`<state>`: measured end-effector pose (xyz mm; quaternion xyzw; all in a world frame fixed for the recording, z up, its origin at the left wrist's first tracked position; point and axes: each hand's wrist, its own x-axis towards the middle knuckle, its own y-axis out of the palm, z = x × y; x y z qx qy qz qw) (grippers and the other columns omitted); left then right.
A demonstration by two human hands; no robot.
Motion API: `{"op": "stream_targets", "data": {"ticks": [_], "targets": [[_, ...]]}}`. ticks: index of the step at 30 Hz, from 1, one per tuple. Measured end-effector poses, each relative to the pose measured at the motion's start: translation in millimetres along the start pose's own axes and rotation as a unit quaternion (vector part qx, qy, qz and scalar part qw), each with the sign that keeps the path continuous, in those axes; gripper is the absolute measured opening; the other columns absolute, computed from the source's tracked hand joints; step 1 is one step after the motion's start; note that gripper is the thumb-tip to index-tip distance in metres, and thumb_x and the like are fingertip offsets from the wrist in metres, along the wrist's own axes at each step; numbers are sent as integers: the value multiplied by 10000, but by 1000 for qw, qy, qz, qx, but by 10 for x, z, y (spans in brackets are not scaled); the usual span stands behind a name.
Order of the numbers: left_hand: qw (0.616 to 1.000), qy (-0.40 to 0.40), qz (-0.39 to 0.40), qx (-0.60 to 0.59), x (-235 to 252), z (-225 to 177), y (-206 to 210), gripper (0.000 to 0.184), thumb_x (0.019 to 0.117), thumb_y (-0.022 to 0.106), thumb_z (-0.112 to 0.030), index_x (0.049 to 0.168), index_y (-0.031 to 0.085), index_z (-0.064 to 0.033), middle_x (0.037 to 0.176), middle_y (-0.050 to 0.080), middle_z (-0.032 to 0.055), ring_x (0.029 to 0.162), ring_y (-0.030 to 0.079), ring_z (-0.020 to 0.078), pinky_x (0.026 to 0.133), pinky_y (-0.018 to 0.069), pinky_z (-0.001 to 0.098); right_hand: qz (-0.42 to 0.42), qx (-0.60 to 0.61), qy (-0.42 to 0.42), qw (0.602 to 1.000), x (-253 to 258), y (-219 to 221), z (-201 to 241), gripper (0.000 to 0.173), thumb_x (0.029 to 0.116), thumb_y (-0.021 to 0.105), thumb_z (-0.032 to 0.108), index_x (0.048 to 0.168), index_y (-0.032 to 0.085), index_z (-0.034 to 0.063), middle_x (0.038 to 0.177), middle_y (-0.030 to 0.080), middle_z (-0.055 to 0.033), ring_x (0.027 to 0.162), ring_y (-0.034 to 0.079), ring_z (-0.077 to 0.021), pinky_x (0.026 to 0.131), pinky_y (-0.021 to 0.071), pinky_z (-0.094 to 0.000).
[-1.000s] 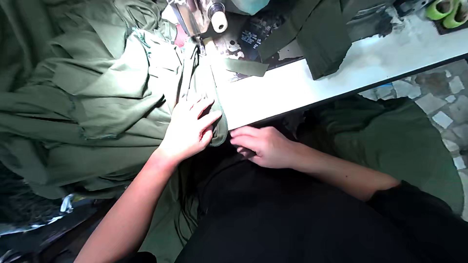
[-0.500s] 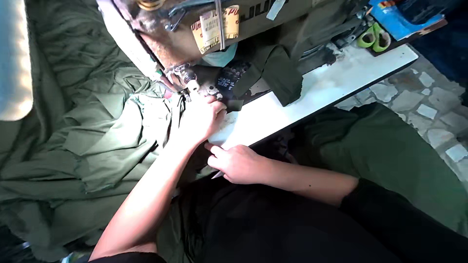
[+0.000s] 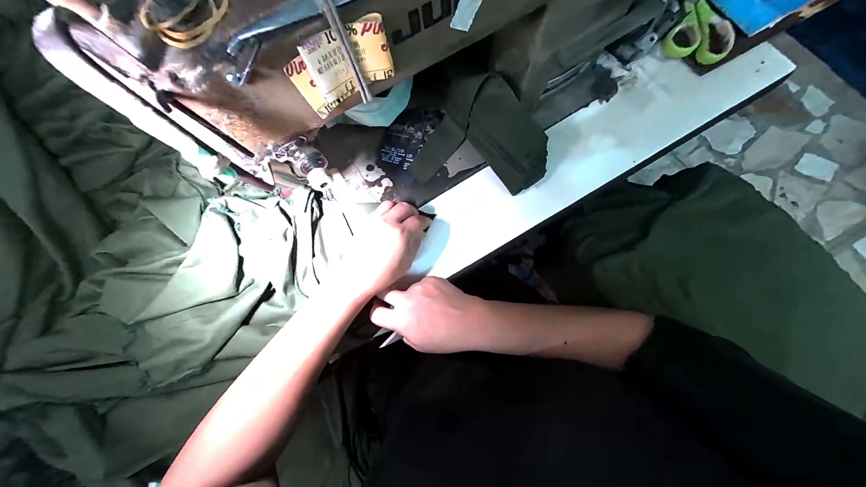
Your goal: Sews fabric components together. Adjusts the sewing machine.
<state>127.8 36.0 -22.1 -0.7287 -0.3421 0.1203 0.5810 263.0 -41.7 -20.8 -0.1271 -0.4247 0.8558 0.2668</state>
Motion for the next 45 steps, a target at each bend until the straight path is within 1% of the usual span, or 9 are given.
{"op": "stream_targets", "data": {"ticks": [7,12,17,21,26,31,36,41,45], "targets": [[995,93,21,35,156,161,-7,170,921,590,-2,843,738,23,871,704,180,864,701,362,764,567,439,48,5,15,999,29,-52,23,221,1013,539,90,1198,639,25,1193,635,-217,813,682,-367,633,533,-500],[995,87,-24,51,-4,39,-168,197,970,545,-54,865,706,-10,926,694,166,907,673,353,766,529,455,47,4,25,999,7,-61,28,224,1009,587,134,1206,645,46,1083,673,-185,813,693,-355,646,545,-509],[995,1,-101,13,-801,-239,-538,199,979,532,-88,908,694,2,942,676,167,968,644,305,894,485,429,22,-19,22,999,-40,-56,7,261,955,659,163,1197,700,77,1470,561,-175,724,704,-315,569,553,-471],[992,-64,-107,-18,-1186,-235,-213,189,938,557,-72,875,716,9,942,706,166,947,677,296,863,524,424,-17,-56,-4,998,-63,22,3,196,914,706,167,1078,702,62,1371,606,-185,700,692,-271,516,524,-413],[985,-77,-148,-38,-1183,-262,-127,167,924,569,-32,880,721,22,961,725,186,990,694,301,907,530,388,-29,-77,19,996,-127,75,33,276,892,713,161,1151,699,66,1407,579,-195,731,697,-277,519,525,-409],[992,-73,-95,-51,-1191,-224,-115,194,899,561,-66,862,735,12,990,734,168,977,709,290,882,556,407,-2,-87,45,995,-145,70,62,407,891,728,171,1284,669,84,1203,637,-191,625,652,-269,504,518,-408],[980,-160,-115,0,-842,-18,-428,282,993,501,-121,961,734,35,934,726,200,905,706,331,799,528,478,-15,-87,40,995,-164,103,46,436,890,731,171,1316,665,104,1177,646,-184,639,660,-274,503,520,-416],[953,-280,-47,101,-354,309,-494,267,1023,522,-128,1036,724,46,1049,697,270,1017,679,447,874,486,611,-24,-88,39,995,-176,124,28,445,881,738,175,1317,666,117,1147,648,-173,621,651,-264,493,514,-405],[965,-238,-37,104,-457,457,-326,247,1004,543,-110,1008,725,56,1126,684,284,1137,631,478,971,455,618,-50,-77,22,995,-193,148,-1,441,858,741,137,1293,683,103,1153,659,-176,610,655,-265,482,523,-404]]}}
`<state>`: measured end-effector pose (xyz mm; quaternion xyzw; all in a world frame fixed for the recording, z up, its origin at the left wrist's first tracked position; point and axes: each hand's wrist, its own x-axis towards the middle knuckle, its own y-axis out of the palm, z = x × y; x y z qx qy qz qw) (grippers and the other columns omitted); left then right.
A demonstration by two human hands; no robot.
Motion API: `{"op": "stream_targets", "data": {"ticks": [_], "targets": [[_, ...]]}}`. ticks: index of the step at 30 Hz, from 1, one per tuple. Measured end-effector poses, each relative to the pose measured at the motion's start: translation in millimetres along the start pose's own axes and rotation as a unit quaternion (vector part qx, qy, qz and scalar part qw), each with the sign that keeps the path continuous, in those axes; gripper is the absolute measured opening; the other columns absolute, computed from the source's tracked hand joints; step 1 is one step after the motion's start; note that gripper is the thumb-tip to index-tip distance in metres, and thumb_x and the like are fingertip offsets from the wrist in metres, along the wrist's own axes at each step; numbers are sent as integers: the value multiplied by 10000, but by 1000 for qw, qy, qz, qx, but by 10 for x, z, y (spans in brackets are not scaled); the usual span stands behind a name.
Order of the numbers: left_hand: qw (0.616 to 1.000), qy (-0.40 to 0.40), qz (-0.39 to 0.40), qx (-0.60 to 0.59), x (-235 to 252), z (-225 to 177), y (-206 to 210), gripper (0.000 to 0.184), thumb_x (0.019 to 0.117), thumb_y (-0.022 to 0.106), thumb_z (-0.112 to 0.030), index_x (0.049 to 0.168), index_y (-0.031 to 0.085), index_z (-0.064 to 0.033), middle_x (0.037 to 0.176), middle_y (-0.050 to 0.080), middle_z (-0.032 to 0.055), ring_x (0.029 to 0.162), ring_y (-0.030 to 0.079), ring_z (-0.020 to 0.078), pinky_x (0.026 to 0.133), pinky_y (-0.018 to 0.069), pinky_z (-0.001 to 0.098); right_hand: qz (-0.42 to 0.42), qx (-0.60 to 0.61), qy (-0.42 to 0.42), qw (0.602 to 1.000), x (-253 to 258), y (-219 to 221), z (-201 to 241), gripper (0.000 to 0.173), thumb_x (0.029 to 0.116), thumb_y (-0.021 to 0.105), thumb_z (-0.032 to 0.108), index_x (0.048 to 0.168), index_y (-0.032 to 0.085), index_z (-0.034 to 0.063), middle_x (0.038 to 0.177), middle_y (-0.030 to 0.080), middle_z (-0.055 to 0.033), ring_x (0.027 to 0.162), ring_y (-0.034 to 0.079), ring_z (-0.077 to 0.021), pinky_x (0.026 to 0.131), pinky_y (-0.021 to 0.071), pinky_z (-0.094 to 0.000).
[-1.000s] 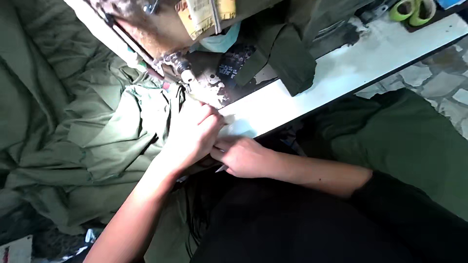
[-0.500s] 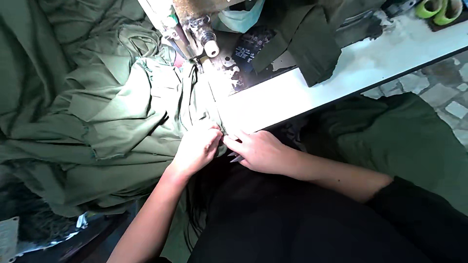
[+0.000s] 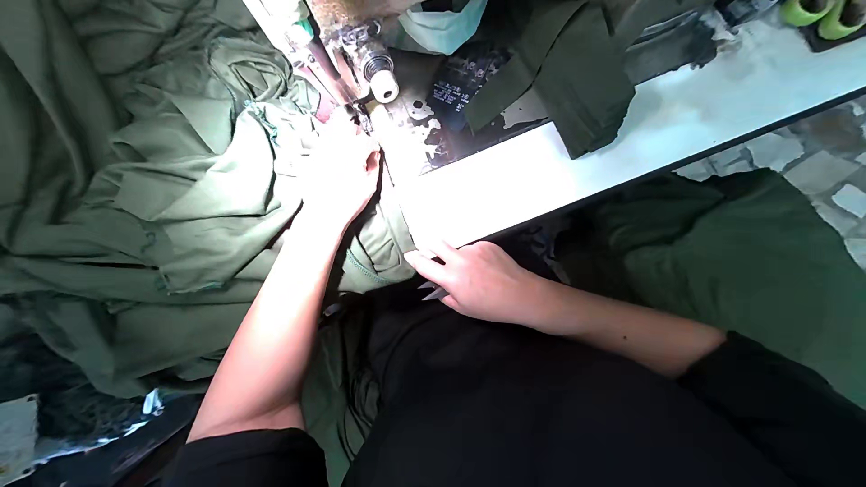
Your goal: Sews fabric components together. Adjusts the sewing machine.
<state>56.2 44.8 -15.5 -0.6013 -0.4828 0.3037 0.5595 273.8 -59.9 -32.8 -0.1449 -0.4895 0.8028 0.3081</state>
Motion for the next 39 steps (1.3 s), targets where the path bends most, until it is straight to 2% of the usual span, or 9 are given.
{"op": "stream_targets", "data": {"ticks": [3,8,16,26,28,31,35,38,39], "targets": [[997,54,-24,-57,-210,65,55,235,976,564,-110,957,736,49,1156,688,264,1147,633,458,972,467,600,7,7,-4,1000,-5,-7,-16,438,873,731,137,1306,672,107,1180,653,-169,616,655,-263,490,525,-406],[994,43,-15,-102,-517,-70,40,256,961,575,-158,986,761,14,1288,669,228,1223,614,414,1009,435,593,-4,2,-16,1000,-5,4,-33,461,867,734,142,1321,675,96,1188,661,-173,601,649,-254,474,511,-393],[991,73,-15,-114,-692,-156,23,241,943,562,-119,954,786,-30,1247,685,209,1217,608,381,1023,430,539,-12,-9,-16,1000,-3,16,-31,488,862,740,149,1340,661,94,1149,655,-177,563,627,-241,458,502,-378],[995,63,-37,-69,-904,-352,82,255,956,573,-141,1011,791,-21,1254,703,208,1204,638,424,1019,455,582,-13,-33,-17,999,-22,44,-23,498,854,749,144,1341,662,96,1195,667,-180,549,622,-247,453,490,-387],[995,77,-46,-51,-924,-382,86,254,954,579,-139,1047,790,-33,1241,713,199,1210,636,447,1027,454,606,-28,-40,-25,998,-24,61,-30,487,841,747,132,1321,675,85,1189,670,-184,552,625,-251,453,490,-388],[993,92,-62,-39,-933,-380,106,242,952,583,-136,1049,787,-49,1206,730,183,1187,651,440,990,482,591,-67,-46,-60,995,-5,102,-68,421,832,744,90,1250,710,49,1348,646,-184,604,664,-261,466,506,-392],[992,104,-64,-44,-929,-340,133,243,944,579,-156,1023,789,-63,1208,726,181,1207,631,449,992,468,605,-98,-60,-95,989,36,74,-106,344,831,732,102,1169,745,44,1164,672,-198,631,650,-261,465,489,-375],[989,111,-68,-72,-931,-306,156,231,925,578,-139,982,779,-41,1195,714,196,1201,623,438,992,463,595,-94,-73,-116,986,62,46,-111,319,822,742,101,1131,744,21,1309,662,-206,722,694,-264,522,519,-377],[988,107,-67,-90,-933,-297,157,253,912,570,-125,1005,782,-25,1197,712,204,1194,629,428,990,465,588,-93,-74,-122,985,70,53,-124,330,816,744,108,1131,743,9,1279,679,-208,751,711,-278,540,538,-387]]}}
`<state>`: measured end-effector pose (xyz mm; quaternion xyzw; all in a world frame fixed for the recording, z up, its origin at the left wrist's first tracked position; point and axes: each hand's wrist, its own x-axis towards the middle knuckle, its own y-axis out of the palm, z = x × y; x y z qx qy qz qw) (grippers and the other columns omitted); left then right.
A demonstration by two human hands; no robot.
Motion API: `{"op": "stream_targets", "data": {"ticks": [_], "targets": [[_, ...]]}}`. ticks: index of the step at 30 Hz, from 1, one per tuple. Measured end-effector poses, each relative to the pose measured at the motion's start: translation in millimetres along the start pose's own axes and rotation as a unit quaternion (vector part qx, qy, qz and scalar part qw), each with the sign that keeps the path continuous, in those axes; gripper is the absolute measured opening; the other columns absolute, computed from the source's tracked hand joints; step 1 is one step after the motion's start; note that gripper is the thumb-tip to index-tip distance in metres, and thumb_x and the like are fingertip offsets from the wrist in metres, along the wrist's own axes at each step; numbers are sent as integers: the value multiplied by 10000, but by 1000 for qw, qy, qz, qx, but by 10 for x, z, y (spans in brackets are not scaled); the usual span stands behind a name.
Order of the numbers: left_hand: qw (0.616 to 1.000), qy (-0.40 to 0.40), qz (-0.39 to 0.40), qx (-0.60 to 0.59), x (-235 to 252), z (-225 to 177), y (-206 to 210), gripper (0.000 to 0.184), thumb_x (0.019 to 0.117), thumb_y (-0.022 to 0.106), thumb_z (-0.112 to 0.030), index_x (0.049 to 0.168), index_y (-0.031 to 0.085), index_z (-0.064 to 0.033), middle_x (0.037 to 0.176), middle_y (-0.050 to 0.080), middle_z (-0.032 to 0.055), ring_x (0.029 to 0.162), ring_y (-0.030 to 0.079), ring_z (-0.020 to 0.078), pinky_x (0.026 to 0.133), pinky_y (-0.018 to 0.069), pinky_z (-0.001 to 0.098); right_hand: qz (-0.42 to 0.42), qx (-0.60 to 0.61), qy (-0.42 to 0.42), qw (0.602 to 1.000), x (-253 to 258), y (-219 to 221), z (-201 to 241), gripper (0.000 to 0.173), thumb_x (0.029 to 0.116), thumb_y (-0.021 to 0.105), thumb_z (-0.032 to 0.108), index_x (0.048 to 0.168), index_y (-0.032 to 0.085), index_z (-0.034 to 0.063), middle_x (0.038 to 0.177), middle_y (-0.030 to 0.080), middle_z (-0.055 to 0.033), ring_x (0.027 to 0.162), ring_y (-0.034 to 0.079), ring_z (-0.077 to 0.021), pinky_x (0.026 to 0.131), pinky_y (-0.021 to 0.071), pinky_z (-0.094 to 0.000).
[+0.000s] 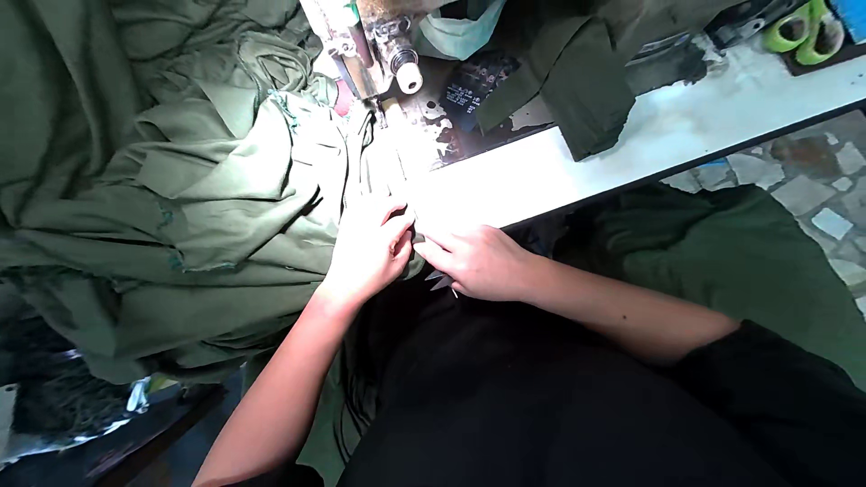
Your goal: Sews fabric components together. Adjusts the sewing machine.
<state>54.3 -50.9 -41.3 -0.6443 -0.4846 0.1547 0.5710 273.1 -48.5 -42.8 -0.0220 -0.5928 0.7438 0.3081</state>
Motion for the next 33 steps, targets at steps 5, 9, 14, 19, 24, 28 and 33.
{"op": "stream_targets", "data": {"ticks": [5,9,14,19,24,28,33], "targets": [[1000,-9,8,-26,40,-2,-31,332,850,533,-152,1020,773,3,1146,704,204,1116,643,391,940,465,565,12,59,52,997,59,-35,-7,345,825,757,114,1141,725,-22,1173,720,-178,843,739,-286,631,590,-425],[1000,-12,4,-5,79,-38,-1,211,855,650,-166,930,764,-6,1059,727,174,1013,682,367,874,493,565,-27,200,145,969,156,-190,26,391,843,729,59,1230,722,0,1099,719,-157,909,704,-256,761,588,-419],[1000,-21,-8,9,27,-95,46,155,881,639,-52,938,756,33,1089,732,212,1043,699,400,885,540,553,35,120,93,988,116,-152,5,328,830,756,81,1149,747,7,1243,710,-165,941,742,-296,723,603,-473],[999,-23,-32,1,49,-93,102,173,899,619,-65,927,766,21,1085,743,196,1048,707,376,894,544,523,74,31,64,995,60,-148,22,351,836,743,108,1175,727,17,1254,702,-177,788,733,-304,569,558,-445],[997,-62,-35,-24,23,-108,25,184,917,595,-38,920,761,40,1090,744,213,1068,703,388,914,539,515,86,15,66,994,55,-160,60,356,850,752,118,1189,712,17,1249,695,-177,796,727,-305,563,557,-436],[999,-41,-8,7,19,-125,30,145,897,633,-39,922,756,33,1098,726,211,1051,696,380,896,543,525,93,15,70,993,53,-154,78,347,861,737,121,1192,709,20,1253,683,-175,747,712,-292,527,538,-418],[999,-24,2,29,36,-131,47,156,887,628,-46,929,753,36,1116,721,202,1062,682,391,887,531,547,94,81,162,979,170,-317,-64,227,896,702,153,1083,720,25,1042,700,-163,794,708,-319,618,562,-490]]}}
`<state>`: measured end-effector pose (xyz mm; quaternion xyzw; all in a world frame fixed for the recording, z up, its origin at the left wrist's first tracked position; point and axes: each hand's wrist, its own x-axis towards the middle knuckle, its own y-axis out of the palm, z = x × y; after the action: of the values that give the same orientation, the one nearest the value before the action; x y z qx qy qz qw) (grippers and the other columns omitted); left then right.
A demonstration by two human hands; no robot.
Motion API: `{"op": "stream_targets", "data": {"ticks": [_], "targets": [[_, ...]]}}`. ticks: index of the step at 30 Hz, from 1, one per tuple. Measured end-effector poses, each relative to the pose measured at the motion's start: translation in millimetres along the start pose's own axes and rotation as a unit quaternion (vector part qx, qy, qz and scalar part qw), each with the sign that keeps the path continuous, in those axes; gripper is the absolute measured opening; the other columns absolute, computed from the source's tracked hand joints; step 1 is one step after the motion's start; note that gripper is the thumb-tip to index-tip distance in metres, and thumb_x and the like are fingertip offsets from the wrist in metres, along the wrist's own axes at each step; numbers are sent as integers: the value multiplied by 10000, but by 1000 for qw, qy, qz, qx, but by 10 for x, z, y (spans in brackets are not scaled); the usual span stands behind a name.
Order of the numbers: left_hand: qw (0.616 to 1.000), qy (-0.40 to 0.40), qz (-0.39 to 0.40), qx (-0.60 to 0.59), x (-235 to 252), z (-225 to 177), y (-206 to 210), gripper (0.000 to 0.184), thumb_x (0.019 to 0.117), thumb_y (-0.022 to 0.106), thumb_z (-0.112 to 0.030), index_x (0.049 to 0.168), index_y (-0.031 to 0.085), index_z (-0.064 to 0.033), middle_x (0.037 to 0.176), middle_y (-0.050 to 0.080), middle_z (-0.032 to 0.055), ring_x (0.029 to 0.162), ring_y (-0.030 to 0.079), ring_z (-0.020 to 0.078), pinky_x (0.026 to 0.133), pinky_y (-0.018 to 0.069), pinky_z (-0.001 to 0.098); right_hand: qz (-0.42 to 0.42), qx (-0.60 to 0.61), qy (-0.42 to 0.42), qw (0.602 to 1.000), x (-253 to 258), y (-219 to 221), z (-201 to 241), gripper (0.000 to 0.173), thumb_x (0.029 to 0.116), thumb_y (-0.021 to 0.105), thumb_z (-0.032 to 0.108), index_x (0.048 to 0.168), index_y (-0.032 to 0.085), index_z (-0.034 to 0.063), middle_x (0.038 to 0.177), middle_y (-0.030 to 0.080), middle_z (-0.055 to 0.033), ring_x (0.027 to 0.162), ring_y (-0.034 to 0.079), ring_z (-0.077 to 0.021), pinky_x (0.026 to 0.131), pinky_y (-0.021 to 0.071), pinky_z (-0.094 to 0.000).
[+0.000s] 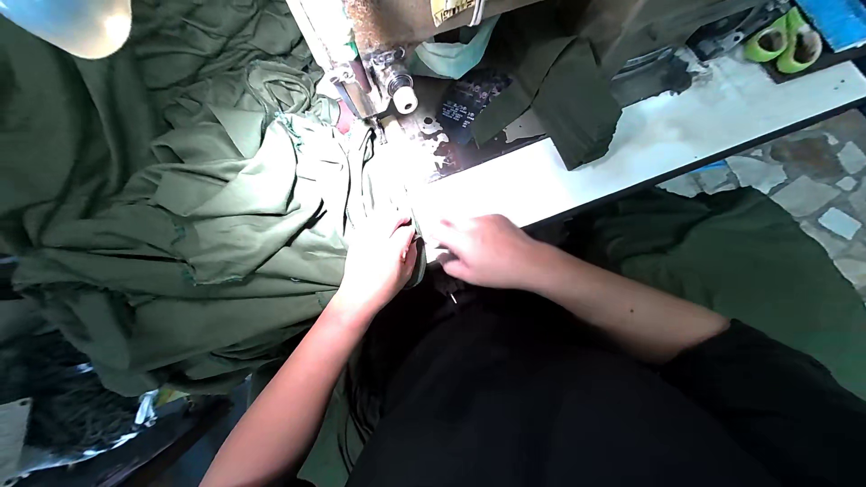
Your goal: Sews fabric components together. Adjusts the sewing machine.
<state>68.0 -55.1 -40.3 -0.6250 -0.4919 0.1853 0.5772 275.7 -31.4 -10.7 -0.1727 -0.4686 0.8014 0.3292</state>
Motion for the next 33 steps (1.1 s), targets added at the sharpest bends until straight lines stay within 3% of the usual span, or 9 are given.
{"op": "stream_targets", "data": {"ticks": [3,5,12,15,20,23,26,29,33], "targets": [[1000,19,-12,0,37,27,31,146,877,611,-40,850,732,39,1094,733,201,1080,687,399,901,537,540,39,-23,57,997,175,-144,-133,311,993,579,212,1203,645,-8,1167,613,-208,913,676,-349,742,546,-484],[999,3,-9,-33,59,62,16,173,894,589,-50,880,734,43,1057,731,208,1042,692,391,885,528,535,13,-44,20,999,227,-76,-239,278,1030,537,192,1164,674,-8,1134,629,-215,943,673,-361,775,550,-483],[988,-90,-29,-124,163,118,-59,233,943,519,-119,955,720,-2,899,692,146,887,665,236,790,510,395,-127,-59,-110,984,336,143,-516,237,967,597,215,977,739,26,920,724,-146,888,719,-308,747,574,-458],[989,-82,-19,-119,208,145,-82,231,949,500,-125,942,696,-2,835,665,135,824,645,236,753,498,397,-139,-61,-135,979,412,183,-537,247,962,584,221,854,701,32,808,696,-127,787,709,-285,660,550,-453],[990,-74,6,-119,262,158,-113,243,959,497,-117,970,688,32,868,667,179,875,654,311,802,494,477,-149,-44,-148,977,496,182,-446,288,972,562,228,823,688,16,703,646,-134,674,680,-306,550,500,-468],[992,-59,2,-109,268,180,-99,244,957,491,-110,966,682,42,860,662,187,863,660,321,785,504,478,-144,-37,-137,979,519,191,-374,289,971,527,213,874,710,12,706,648,-142,680,684,-328,544,499,-486],[991,-71,-5,-111,260,177,-96,247,966,489,-110,957,678,47,847,663,183,843,661,310,771,507,464,-147,-46,-118,981,461,199,-394,341,1010,521,235,796,683,24,672,633,-136,666,679,-320,544,491,-476],[988,-96,-8,-123,244,164,-103,250,976,489,-113,958,681,47,863,675,189,847,666,312,776,511,473,-190,-31,-82,978,407,191,-546,269,965,567,192,871,725,-5,771,684,-153,719,703,-310,603,545,-476],[988,-78,-6,-133,202,169,-78,226,989,533,-111,991,702,39,918,688,188,922,670,319,832,506,492,-235,102,-87,963,422,258,-346,341,889,720,267,1036,724,-40,922,728,-171,803,713,-275,689,572,-455]]}}
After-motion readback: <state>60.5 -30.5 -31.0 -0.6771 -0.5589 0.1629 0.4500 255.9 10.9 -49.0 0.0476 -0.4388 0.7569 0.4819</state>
